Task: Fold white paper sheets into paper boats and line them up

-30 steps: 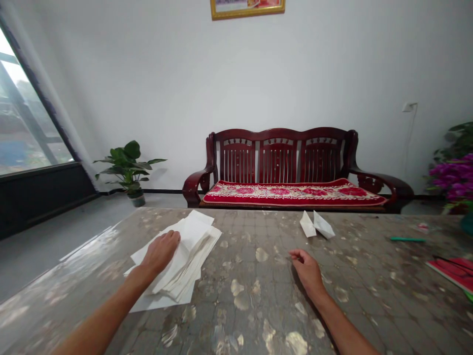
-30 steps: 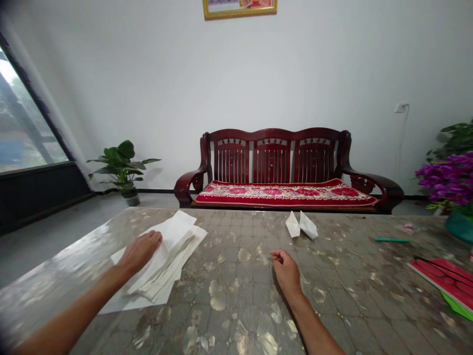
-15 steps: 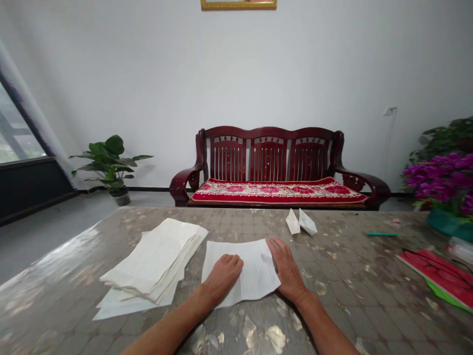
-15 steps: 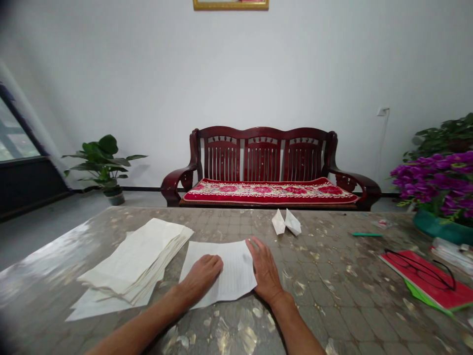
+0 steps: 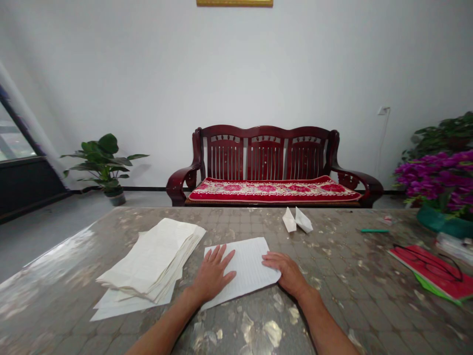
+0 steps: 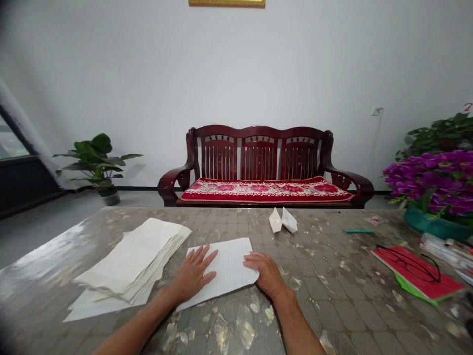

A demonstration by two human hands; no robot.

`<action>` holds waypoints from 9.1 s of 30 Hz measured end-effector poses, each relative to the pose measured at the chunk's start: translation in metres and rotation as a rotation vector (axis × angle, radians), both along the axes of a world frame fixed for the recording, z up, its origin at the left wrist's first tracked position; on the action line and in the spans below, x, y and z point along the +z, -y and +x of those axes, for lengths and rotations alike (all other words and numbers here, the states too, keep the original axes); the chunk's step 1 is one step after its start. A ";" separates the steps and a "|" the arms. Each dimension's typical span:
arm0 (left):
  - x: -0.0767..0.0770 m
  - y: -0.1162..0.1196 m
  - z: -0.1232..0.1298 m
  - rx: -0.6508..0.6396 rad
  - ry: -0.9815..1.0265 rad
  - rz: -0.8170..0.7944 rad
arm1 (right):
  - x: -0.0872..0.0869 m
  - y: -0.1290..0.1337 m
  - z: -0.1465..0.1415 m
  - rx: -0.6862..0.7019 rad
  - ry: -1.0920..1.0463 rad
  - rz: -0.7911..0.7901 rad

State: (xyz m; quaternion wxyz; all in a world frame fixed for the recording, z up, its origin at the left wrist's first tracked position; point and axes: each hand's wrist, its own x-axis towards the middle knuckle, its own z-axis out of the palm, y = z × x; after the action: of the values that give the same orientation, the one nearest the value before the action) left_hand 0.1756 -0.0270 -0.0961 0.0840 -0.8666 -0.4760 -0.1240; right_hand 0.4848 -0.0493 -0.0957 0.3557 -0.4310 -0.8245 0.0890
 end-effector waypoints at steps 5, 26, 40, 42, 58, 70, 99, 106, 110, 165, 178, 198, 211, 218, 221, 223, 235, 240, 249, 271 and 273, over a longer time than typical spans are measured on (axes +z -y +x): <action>0.006 -0.009 -0.018 0.180 -0.027 0.020 | -0.006 0.000 -0.004 -0.014 0.044 -0.039; -0.004 -0.014 -0.029 -0.007 -0.020 0.000 | -0.006 0.010 0.014 0.022 0.271 -0.093; 0.025 0.001 -0.057 -0.195 0.265 -0.506 | 0.029 0.005 0.009 0.194 0.296 -0.109; 0.032 0.001 -0.059 -0.225 0.284 -0.573 | 0.028 0.003 0.014 0.197 0.281 -0.151; 0.012 0.019 -0.060 -0.357 0.386 -0.423 | 0.014 0.009 0.040 0.174 0.127 -0.169; 0.038 0.026 -0.036 0.021 0.442 -0.370 | 0.029 0.004 0.015 -0.306 0.079 -0.340; 0.049 0.033 -0.007 0.388 0.108 -0.177 | 0.044 0.019 -0.017 -0.710 0.542 -0.254; 0.050 0.033 -0.006 0.422 0.142 -0.199 | 0.051 0.019 -0.017 -0.716 0.530 -0.320; 0.050 0.033 -0.008 0.421 0.139 -0.206 | 0.050 0.018 -0.015 -0.697 0.539 -0.281; 0.017 0.026 0.085 -0.003 0.099 -0.195 | 0.038 0.025 -0.019 -0.530 0.652 -0.062; 0.011 0.036 0.068 0.198 0.078 -0.159 | 0.059 0.029 -0.017 -0.454 0.726 -0.198; 0.006 0.037 0.058 0.187 0.030 -0.124 | 0.037 0.010 -0.122 -0.288 0.135 -0.489; 0.015 0.036 0.016 0.289 0.010 -0.033 | 0.034 0.016 -0.052 -0.483 0.529 -0.442; 0.014 0.042 -0.001 0.328 -0.025 -0.008 | 0.033 0.021 -0.026 -0.525 0.562 -0.434; 0.016 0.042 0.003 0.338 -0.031 0.028 | 0.033 0.022 -0.028 -0.539 0.556 -0.440; 0.019 0.040 0.016 0.280 -0.022 0.059 | 0.034 0.022 -0.030 -0.542 0.549 -0.441; 0.002 0.032 0.137 0.030 0.108 -0.082 | 0.033 0.022 -0.029 -0.551 0.562 -0.415; 0.000 0.025 0.098 0.084 0.078 -0.050 | 0.035 0.023 -0.030 -0.539 0.568 -0.429; 0.008 0.018 0.020 0.241 0.032 0.005 | 0.045 0.022 -0.034 -0.551 0.574 -0.466; -0.001 0.017 0.017 0.226 0.027 0.075 | 0.031 0.020 -0.060 -0.368 0.476 -0.413; -0.001 0.017 0.014 0.219 0.030 0.080 | 0.031 0.020 -0.040 -0.430 0.496 -0.428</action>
State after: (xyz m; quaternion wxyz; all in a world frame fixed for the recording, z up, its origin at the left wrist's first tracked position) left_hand 0.1900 -0.0440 -0.0972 0.1246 -0.8034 -0.5637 -0.1461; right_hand 0.4446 -0.0698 -0.0651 0.0584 -0.6667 -0.7391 0.0755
